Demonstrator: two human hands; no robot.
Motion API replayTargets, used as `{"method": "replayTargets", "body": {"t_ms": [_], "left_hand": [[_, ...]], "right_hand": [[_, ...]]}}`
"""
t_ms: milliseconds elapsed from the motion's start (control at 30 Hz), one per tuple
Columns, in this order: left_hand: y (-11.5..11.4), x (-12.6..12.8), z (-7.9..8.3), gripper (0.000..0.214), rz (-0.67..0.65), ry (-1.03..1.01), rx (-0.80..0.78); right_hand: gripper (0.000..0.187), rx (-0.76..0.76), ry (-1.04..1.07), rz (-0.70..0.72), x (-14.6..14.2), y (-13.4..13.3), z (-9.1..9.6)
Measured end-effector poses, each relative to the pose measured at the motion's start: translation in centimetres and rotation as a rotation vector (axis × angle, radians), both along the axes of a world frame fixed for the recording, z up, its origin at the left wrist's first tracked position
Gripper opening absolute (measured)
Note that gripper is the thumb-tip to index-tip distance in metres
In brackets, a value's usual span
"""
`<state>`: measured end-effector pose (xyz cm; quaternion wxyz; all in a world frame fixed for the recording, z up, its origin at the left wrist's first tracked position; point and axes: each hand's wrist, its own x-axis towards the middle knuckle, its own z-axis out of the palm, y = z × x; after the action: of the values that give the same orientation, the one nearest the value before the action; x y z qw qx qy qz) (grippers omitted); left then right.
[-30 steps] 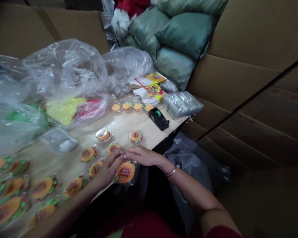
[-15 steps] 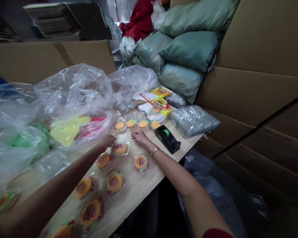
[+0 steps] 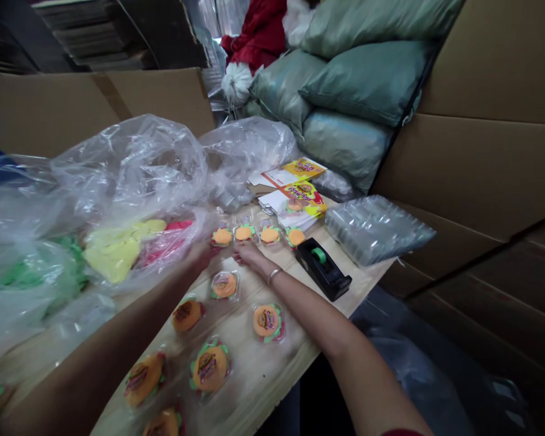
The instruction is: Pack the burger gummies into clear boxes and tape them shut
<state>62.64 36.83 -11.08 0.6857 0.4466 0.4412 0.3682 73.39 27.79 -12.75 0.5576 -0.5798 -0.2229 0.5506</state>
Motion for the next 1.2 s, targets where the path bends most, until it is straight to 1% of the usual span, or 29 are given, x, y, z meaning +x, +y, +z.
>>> {"method": "replayTargets", "body": {"t_ms": [67,133,233,300,433,467,567,633,700,767,800,900,967,1033,1133,1200], "left_hand": [[-0.2,-0.6,0.3,0.022,0.009,0.022,-0.027],[-0.9,-1.6,1.0,0.013,0.004,0.025,-0.042],[-3.1,-3.7,2.7,0.004,-0.040,-0.009,-0.049],[-5.4,-5.5,4.1,0.002,-0.080,-0.049,-0.044],[-10.7,-9.2,6.8,0.009,-0.108,-0.134,-0.030],[-12.1,-10.2,7.5,0.010,-0.106,-0.151,-0.032],[-16.0,-13.1,9.2,0.012,-0.117,-0.216,-0.073],[-18.7,-14.8,10.1,0.013,-0.180,-0.273,-0.138],[-21.3,-16.3,10.6,0.024,-0.254,-0.291,-0.210],[-23.9,-17.4,10.8,0.037,-0.283,-0.239,-0.270],[-25.1,-17.9,10.7,0.041,-0.269,-0.201,-0.285],[-28.1,-19.2,9.9,0.045,-0.221,-0.114,-0.271],[-29.4,-20.0,9.2,0.045,-0.223,-0.086,-0.216],[-30.3,-20.8,8.4,0.047,-0.246,-0.065,-0.146],[-31.2,-21.8,7.7,0.045,-0.238,-0.035,-0.034],[-31.6,-22.2,7.6,0.042,-0.217,-0.027,0.010]], "right_hand": [[0.023,0.004,0.047,-0.011,0.4,-0.7,0.3],[0.028,0.025,0.101,-0.017,0.6,-1.6,0.9],[0.035,0.074,0.177,-0.007,0.5,-3.1,2.3],[0.034,0.124,0.213,0.016,-0.1,-4.2,3.5],[0.016,0.300,0.191,0.104,-2.1,-7.0,5.8],[0.016,0.335,0.169,0.118,-2.8,-7.9,6.3],[0.024,0.385,0.102,0.122,-5.2,-11.4,7.7],[0.027,0.404,0.060,0.143,-7.0,-14.2,8.3],[0.028,0.414,0.009,0.204,-8.8,-17.2,8.7],[0.026,0.404,-0.041,0.257,-10.5,-20.0,8.8],[0.025,0.389,-0.048,0.259,-11.2,-21.1,8.8],[0.024,0.314,0.050,0.189,-12.9,-23.5,8.6],[0.031,0.264,0.170,0.161,-13.6,-24.2,8.5],[0.032,0.234,0.240,0.154,-14.3,-24.5,8.6],[0.030,0.219,0.213,0.158,-15.4,-24.7,8.8],[0.031,0.220,0.161,0.181,-16.1,-24.9,9.0]]}}
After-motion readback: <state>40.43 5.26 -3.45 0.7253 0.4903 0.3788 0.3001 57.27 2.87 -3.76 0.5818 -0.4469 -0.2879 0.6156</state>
